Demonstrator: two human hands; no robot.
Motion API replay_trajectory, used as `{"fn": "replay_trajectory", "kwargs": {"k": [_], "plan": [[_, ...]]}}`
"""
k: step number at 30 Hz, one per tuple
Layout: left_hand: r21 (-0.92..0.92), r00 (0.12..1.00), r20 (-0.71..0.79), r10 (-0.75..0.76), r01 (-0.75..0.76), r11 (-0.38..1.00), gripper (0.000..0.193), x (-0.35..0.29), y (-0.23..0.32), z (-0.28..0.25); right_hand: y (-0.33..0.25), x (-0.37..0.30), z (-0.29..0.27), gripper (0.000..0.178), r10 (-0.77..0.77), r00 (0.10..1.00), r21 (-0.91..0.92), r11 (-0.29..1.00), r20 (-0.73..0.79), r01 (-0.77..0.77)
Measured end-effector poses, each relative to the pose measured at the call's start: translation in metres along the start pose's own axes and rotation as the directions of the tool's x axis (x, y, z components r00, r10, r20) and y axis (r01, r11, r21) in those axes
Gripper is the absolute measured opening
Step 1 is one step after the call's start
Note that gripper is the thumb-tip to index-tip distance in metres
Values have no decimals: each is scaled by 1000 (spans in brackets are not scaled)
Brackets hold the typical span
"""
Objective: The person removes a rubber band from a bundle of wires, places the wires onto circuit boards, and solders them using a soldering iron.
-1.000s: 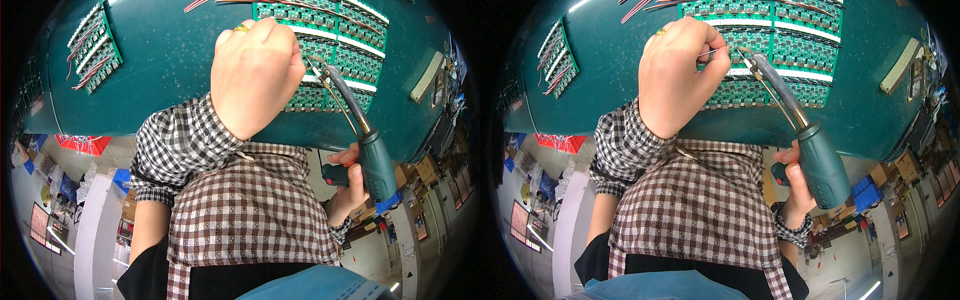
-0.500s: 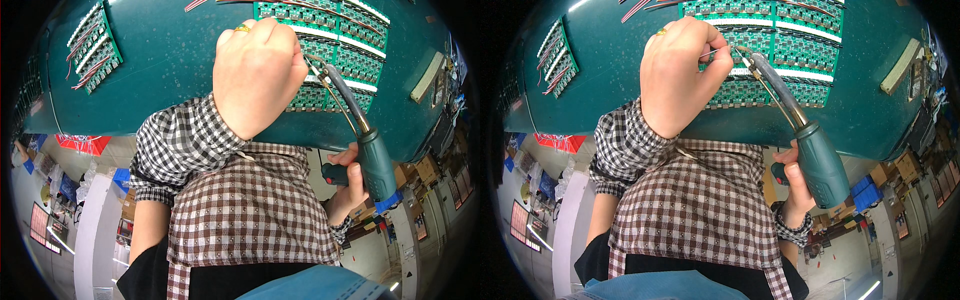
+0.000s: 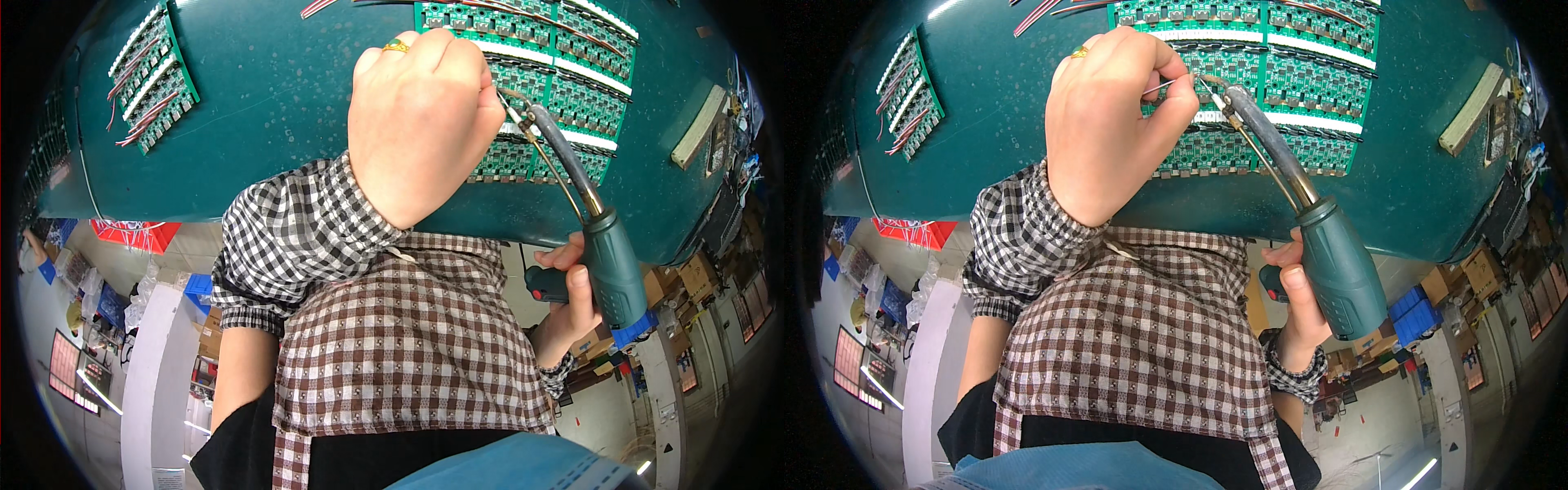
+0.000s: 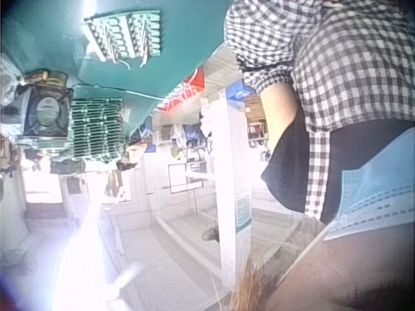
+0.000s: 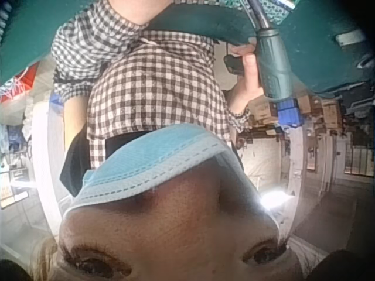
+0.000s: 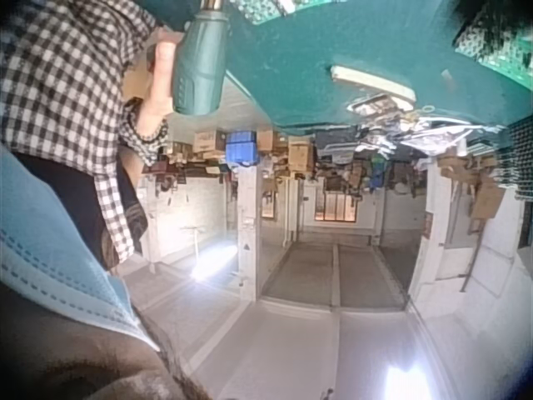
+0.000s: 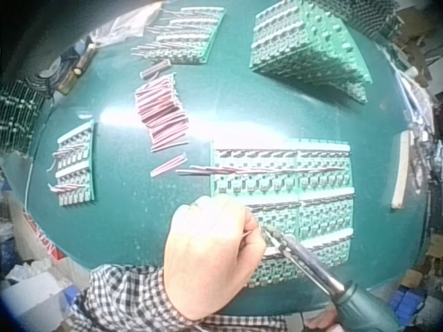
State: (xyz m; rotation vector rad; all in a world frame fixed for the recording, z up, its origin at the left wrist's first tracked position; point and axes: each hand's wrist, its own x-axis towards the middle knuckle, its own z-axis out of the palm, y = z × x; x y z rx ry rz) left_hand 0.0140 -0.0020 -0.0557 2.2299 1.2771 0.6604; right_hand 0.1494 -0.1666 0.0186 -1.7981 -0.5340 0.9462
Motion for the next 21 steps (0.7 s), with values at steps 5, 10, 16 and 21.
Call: {"fn": "replay_trajectory", "kwargs": {"k": [5, 10, 16, 21], "plan": [[-6, 1000, -15, 3, -4, 1000, 12, 1, 0, 1, 1, -2, -3, 45, 50, 999, 71, 996, 11, -50], [-14, 1000, -19, 7, -7, 1000, 12, 1, 1, 0, 1, -1, -4, 45, 39, 999, 74, 996, 29, -41], [-10, 1000, -18, 6, -6, 1000, 12, 1, 1, 1, 2, -1, -2, 39, -33, 999, -1, 999, -17, 33], [-4, 1000, -23, 14, -14, 1000, 12, 0, 0, 1, 2, 0, -2, 40, -35, 999, 6, 999, 4, 35]]}}
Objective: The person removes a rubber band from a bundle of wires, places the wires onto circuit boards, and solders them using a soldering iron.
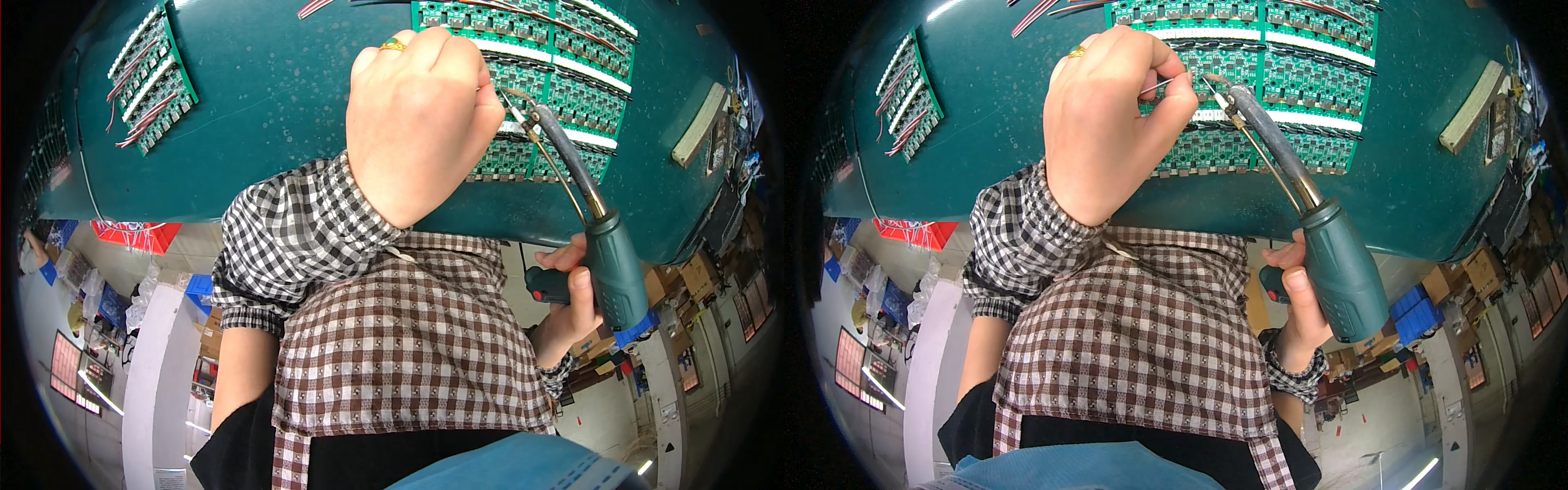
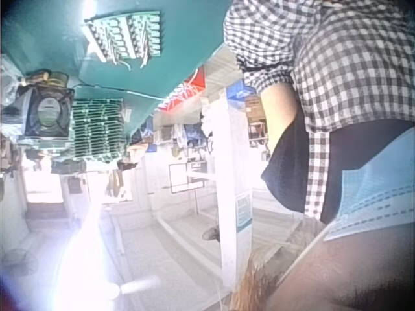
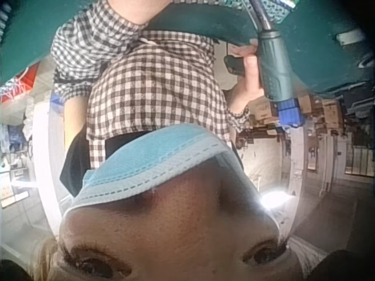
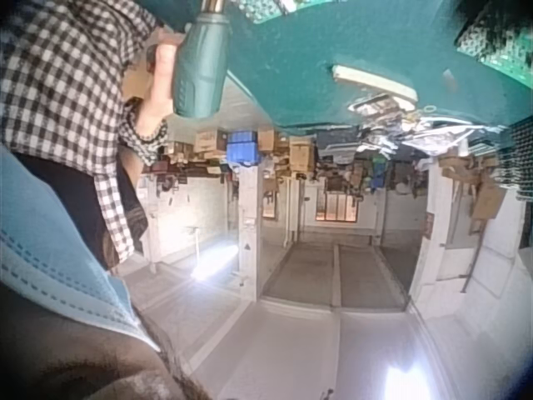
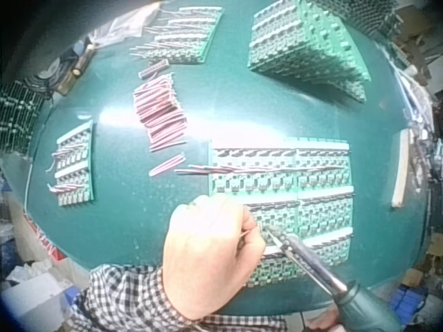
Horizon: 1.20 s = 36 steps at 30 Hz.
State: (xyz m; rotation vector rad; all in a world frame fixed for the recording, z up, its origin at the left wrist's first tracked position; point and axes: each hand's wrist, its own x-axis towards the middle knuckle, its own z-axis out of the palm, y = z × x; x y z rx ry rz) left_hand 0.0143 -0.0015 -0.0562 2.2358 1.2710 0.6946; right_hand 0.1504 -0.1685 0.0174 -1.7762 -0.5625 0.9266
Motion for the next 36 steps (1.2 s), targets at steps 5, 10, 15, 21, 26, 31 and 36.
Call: {"fn": "replay_trajectory", "kwargs": {"k": [5, 10, 15, 21, 26, 31, 36], "plan": [[-10, 1000, -1, 7, -7, 1000, 12, 1, 0, 0, 1, 2, -3, 46, 16, 1000, 92, 996, -3, -15], [-21, 999, 36, -5, 6, 1000, 11, 1, 2, -4, -2, 10, -4, 45, 20, 1000, 114, 993, -23, -17], [-45, 997, 78, 24, -20, 999, 10, 1, 1, -11, 6, 15, -19, 47, 19, 1000, 209, 978, 23, -23], [-49, 989, 142, 32, -25, 998, 10, 2, 1, -16, 21, 35, -31, 43, -42, 999, 324, 945, -14, 44], [-86, 989, 148, 22, -9, 996, 10, 2, -1, -20, 49, 73, -36, 40, -134, 991, 658, 743, -27, 119], [-84, 982, 189, -3, 20, 996, 9, 4, 0, -24, 56, 71, -38, 41, -138, 990, 689, 720, 33, 78], [-102, 979, 204, -21, 43, 994, 9, 6, -1, -24, 58, 65, -38, 40, -148, 987, 646, 760, 59, 76]]}}
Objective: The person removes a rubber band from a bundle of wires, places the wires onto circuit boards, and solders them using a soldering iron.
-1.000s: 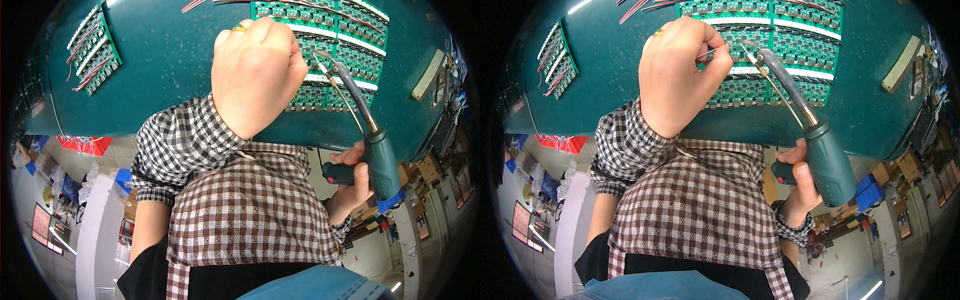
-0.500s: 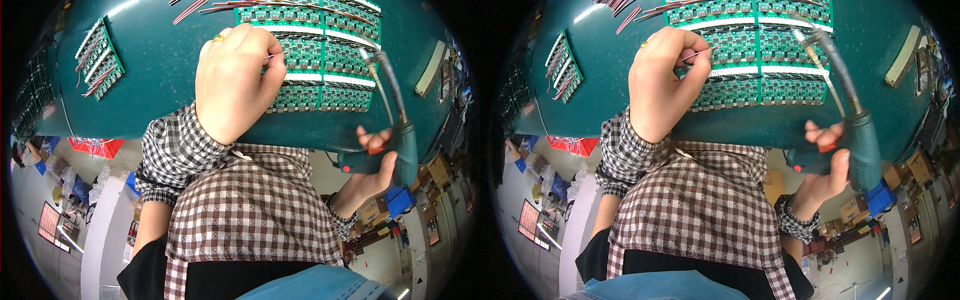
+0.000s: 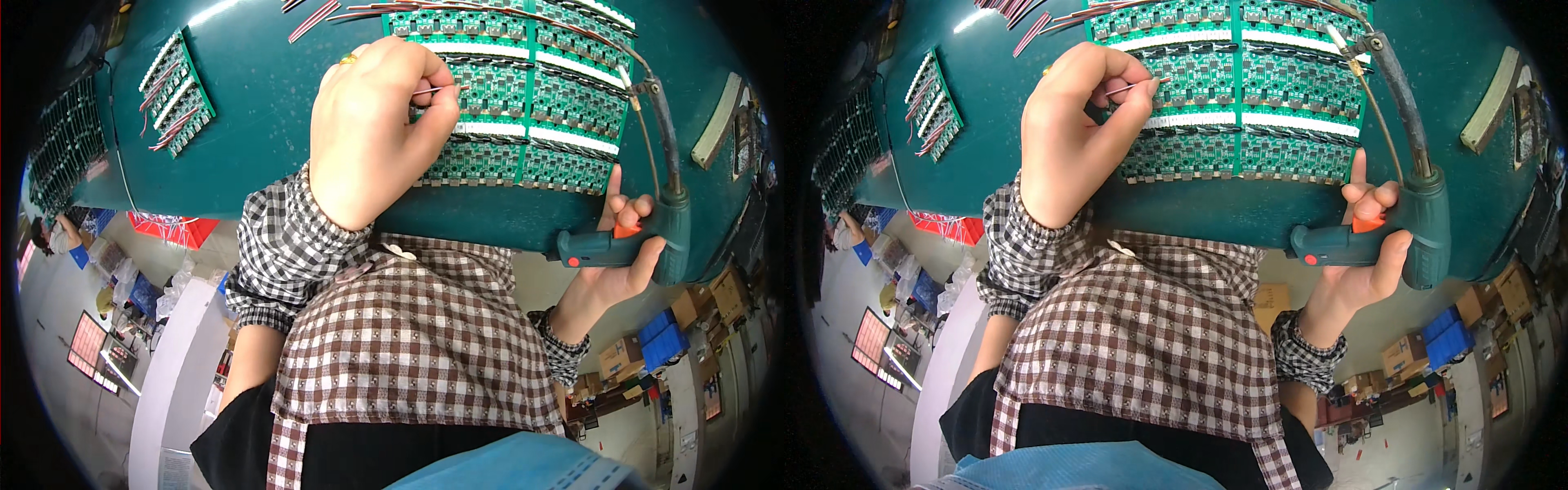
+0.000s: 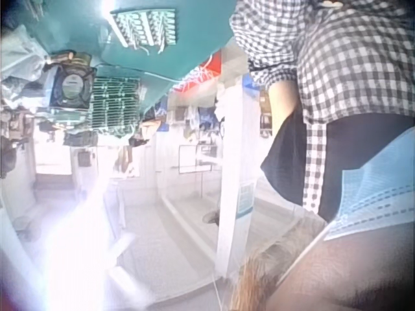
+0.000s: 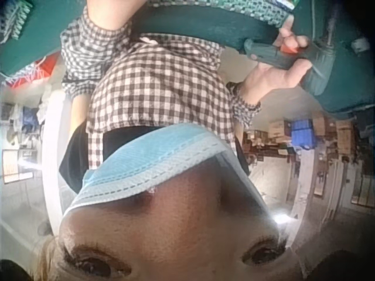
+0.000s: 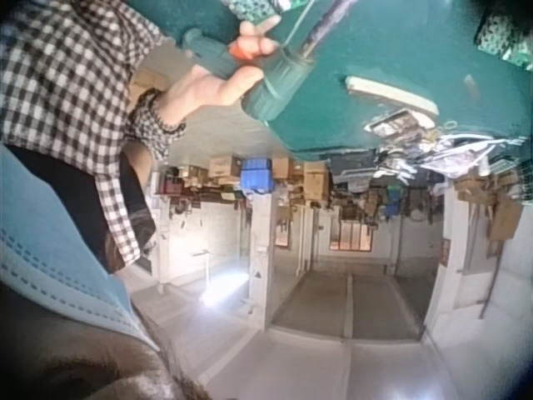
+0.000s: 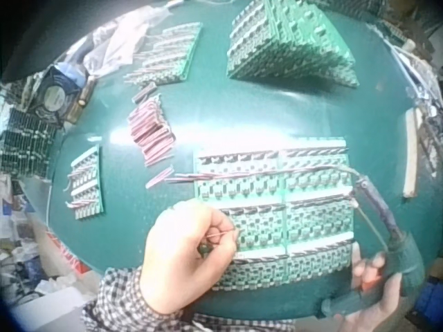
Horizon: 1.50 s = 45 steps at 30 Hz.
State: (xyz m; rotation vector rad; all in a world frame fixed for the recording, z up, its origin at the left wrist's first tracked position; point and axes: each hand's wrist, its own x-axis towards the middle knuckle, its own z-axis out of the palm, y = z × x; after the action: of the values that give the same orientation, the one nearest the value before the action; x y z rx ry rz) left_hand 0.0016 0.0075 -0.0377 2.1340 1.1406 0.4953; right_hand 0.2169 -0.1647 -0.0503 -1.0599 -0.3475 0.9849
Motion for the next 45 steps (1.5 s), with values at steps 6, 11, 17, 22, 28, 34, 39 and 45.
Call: {"fn": "replay_trajectory", "kwargs": {"k": [6, 11, 17, 22, 28, 34, 39, 45], "plan": [[22, 1000, -15, 10, -9, 1000, 9, 0, -2, 4, -8, -11, 15, 42, -61, 995, -186, 981, -77, 46], [31, 997, -73, 30, -27, 999, 10, -3, -3, 8, -21, -34, 30, 48, 10, 1000, -419, 908, 13, -3], [75, 988, -146, 52, -41, 996, 11, -5, -4, 15, -20, -45, 48, 38, 140, 990, -386, 914, 22, -121], [85, 981, -192, 39, -23, 996, 12, -6, -3, 21, -19, -47, 53, 35, 107, 993, -499, 864, 55, -65], [97, 972, -232, 31, -9, 995, 12, -6, -4, 23, -17, -48, 55, 30, 79, 991, -582, 813, 104, -3], [124, 969, -245, 21, 10, 992, 12, -6, -3, 26, -17, -50, 59, 30, 69, 996, -595, 803, 59, -21], [124, 968, -252, 19, 12, 992, 12, -6, -3, 25, -18, -49, 58, 29, 83, 995, -610, 792, 64, -26], [131, 969, -246, 21, 12, 991, 13, -6, -4, 26, -18, -49, 61, 29, 77, 996, -632, 774, 46, -30]]}}
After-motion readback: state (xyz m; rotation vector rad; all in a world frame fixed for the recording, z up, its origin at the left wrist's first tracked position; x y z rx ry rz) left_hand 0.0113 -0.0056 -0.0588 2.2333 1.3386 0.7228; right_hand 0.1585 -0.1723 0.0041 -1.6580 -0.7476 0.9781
